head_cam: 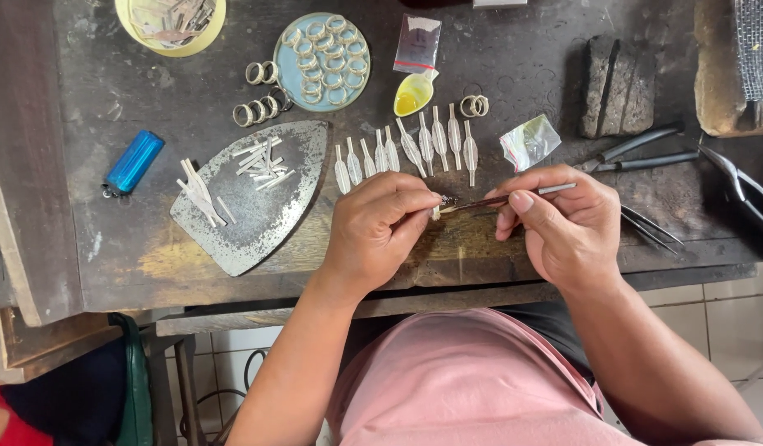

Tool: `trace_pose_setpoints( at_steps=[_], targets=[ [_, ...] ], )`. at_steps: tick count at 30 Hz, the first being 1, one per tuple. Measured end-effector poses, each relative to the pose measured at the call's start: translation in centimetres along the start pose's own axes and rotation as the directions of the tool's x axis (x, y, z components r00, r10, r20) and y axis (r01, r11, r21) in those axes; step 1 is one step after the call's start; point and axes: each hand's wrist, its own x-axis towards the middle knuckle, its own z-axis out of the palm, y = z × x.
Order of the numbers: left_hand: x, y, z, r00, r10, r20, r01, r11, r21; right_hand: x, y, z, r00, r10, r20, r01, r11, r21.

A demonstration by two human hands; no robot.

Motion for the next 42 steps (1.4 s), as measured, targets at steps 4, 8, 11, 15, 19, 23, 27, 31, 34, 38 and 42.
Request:
trace_pose_setpoints(
  at_steps=[4,8,11,15,19,23,27,31,34,38,42],
  targets=[
    [0.0,0.1,0.0,1.0,-0.004,0.0,0.004,1.0,-0.003,0.0,-0.1,0.2,1.0,-0.004,-0.003,0.004,1.0,-0.006],
    [-0.1,0.3,0.1,1.0,-0.001,-0.02,0.001,1.0,0.019,-0.2,-0.2,0.1,0.999,-0.019,-0.041,0.02,1.0,0.023],
    [0.0,0.4,0.0,0.999,0.021,-0.048,-0.02,0.999,0.038,0.1,-0.3,0.5,0.998,-0.042,-0.056,0.046,0.997,0.067],
    [0.2,0.8,-0.1,0.996,0.027,-0.089,-0.021,0.997,0.071,0.2,-0.4,0.7,0.996,-0.022,-0.09,0.032,0.993,0.115],
    [0.3,0.8,0.0,0.992,0.017,-0.123,-0.011,0.999,0.052,0.5,-0.4,0.6,0.994,-0.009,-0.112,0.025,0.99,0.137],
    [0.2,0.5,0.0,0.988,-0.023,-0.154,0.032,0.998,0.059,0.7,-0.2,0.4,0.993,0.033,-0.11,-0.017,0.989,0.144],
    [0.2,0.4,0.0,0.982,-0.025,-0.189,0.03,0.999,0.021,0.8,-0.4,0.4,0.992,0.043,-0.118,-0.031,0.994,0.101],
    [-0.6,1.1,-0.1,0.971,-0.088,-0.224,0.084,0.996,-0.024,0.6,-0.4,0.2,0.99,0.076,-0.118,-0.065,0.994,0.088],
    [-1.1,2.0,-0.1,0.966,-0.093,-0.241,0.095,0.995,-0.005,0.5,-0.6,0.1,0.991,0.068,-0.111,-0.06,0.995,0.075],
    [-2.1,2.0,0.2,0.958,-0.109,-0.266,0.132,0.989,0.068,0.4,-1.7,0.0,0.993,0.06,-0.099,-0.064,0.997,-0.042],
    [-1.9,1.7,0.3,0.959,-0.091,-0.269,0.117,0.99,0.079,0.4,-2.6,0.5,0.999,0.022,-0.03,-0.029,0.967,-0.254]
  ],
)
